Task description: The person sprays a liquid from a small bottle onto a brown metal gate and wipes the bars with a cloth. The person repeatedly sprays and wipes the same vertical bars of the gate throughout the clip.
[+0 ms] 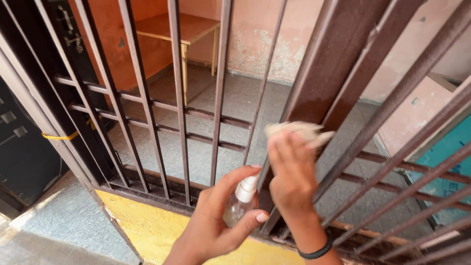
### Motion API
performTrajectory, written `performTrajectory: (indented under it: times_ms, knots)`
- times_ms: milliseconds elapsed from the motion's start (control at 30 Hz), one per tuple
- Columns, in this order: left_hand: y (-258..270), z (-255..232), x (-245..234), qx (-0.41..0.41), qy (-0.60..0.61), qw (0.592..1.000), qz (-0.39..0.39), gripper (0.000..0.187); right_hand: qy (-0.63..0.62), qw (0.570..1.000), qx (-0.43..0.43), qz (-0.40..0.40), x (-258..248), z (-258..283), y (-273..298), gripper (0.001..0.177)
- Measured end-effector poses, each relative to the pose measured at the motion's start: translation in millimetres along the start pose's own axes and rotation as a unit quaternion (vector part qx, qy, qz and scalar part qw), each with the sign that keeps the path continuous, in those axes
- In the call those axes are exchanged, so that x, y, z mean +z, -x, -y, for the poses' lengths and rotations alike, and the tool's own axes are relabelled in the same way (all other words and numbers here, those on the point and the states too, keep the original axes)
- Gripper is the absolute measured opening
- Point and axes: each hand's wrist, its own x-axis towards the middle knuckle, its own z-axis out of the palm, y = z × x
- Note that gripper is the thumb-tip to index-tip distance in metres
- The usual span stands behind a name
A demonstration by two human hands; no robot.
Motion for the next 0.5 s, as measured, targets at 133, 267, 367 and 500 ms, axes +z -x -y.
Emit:
performTrajectory:
  times_ms: [133,267,367,500]
  knots:
    - [1.0,-4.1,3.7,-0.030,0.017,0.999,0.006,0.063,-0.032,0.999,0.007,-0.015,-14.6,-6.6,-3.3,0.029]
    - [-0.8,-7.1,9.5,-0.010,-0.007,1.000,0.010,0.061,0.065,0.998,0.012,-0.007,-12.3,-17.3,-29.3,0.033]
    - [-0.8,-11.3,11.5,0.007,-0.001,1.000,0.009,0.061,-0.017,0.995,-0.057,0.083,-13.6,-3.0,-24.8,0.032]
    - [-3.1,-17.0,13.2,0.017,-0.010,1.000,0.006,0.062,0.005,0.999,-0.053,0.001,-19.6,-16.1,-41.9,0.031]
